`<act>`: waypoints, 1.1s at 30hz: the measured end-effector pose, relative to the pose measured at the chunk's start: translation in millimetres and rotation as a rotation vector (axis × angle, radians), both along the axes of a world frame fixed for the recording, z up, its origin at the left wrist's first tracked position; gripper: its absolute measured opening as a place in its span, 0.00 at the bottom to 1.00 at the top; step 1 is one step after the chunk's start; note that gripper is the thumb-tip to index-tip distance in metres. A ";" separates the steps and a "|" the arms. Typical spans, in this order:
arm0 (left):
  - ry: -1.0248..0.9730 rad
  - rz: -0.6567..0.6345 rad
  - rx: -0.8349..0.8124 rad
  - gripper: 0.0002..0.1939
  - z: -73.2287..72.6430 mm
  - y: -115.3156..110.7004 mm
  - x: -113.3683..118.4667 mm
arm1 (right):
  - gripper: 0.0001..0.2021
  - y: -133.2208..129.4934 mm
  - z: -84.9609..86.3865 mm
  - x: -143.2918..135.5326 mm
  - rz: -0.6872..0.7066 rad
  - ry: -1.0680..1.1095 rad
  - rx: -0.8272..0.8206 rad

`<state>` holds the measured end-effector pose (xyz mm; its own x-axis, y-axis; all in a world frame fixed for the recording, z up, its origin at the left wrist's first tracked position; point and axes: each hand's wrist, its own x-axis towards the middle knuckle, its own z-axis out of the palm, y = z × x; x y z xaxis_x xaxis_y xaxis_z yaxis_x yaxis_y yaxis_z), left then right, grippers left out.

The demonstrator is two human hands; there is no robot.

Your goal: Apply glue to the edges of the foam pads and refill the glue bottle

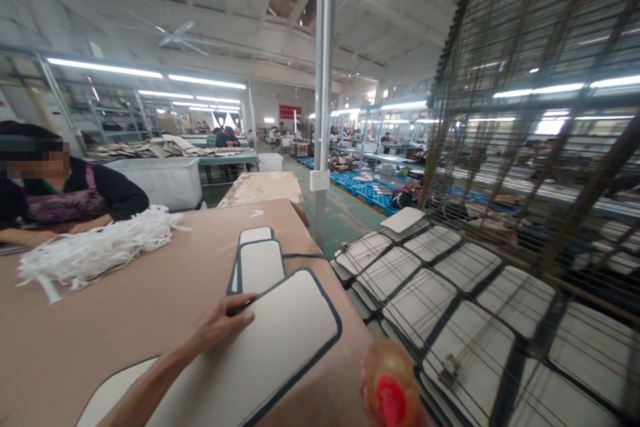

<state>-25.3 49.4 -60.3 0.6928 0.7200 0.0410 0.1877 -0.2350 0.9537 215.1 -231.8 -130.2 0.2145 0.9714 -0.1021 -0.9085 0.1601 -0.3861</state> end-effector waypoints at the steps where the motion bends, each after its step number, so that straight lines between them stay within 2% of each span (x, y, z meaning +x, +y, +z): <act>1: 0.016 -0.065 -0.011 0.23 2.2 -1.7 -3.3 | 0.24 -3.6 12.4 5.3 -0.062 0.008 0.006; 3: 0.047 -0.178 -0.037 0.22 9.5 -10.6 -7.1 | 0.21 -5.8 43.9 15.0 -0.346 -0.029 -0.014; 4: 0.058 -0.215 -0.053 0.22 14.7 -17.0 -8.1 | 0.18 -4.7 60.6 19.7 -0.375 -0.073 -0.026; 6: 0.076 -0.242 -0.081 0.21 27.7 -30.9 -9.9 | 0.18 -0.2 89.4 28.8 -0.537 -0.179 -0.045; 9: 0.122 -0.267 -0.127 0.22 48.9 -48.9 -14.2 | 0.21 5.4 111.5 40.7 -0.647 -0.371 -0.037; 13: 0.155 -0.309 -0.171 0.24 68.9 -65.0 -18.9 | 0.27 5.0 113.1 48.6 -0.633 -0.456 -0.010; 17: 0.156 -0.277 -0.180 0.23 80.6 -75.3 -17.8 | 0.24 2.8 113.2 48.9 -0.586 -0.511 0.009; 23: 0.217 -0.438 -0.263 0.23 99.5 -81.2 -14.9 | 0.27 0.5 120.2 46.7 -0.560 -0.569 0.056; 26: 0.213 -0.469 -0.297 0.22 100.4 -81.3 -16.5 | 0.27 -1.9 120.7 48.4 -0.527 -0.615 0.097; 33: 0.208 -0.328 -0.306 0.21 90.8 -76.3 -22.7 | 0.22 -7.5 111.2 57.9 -0.454 -0.660 0.134</act>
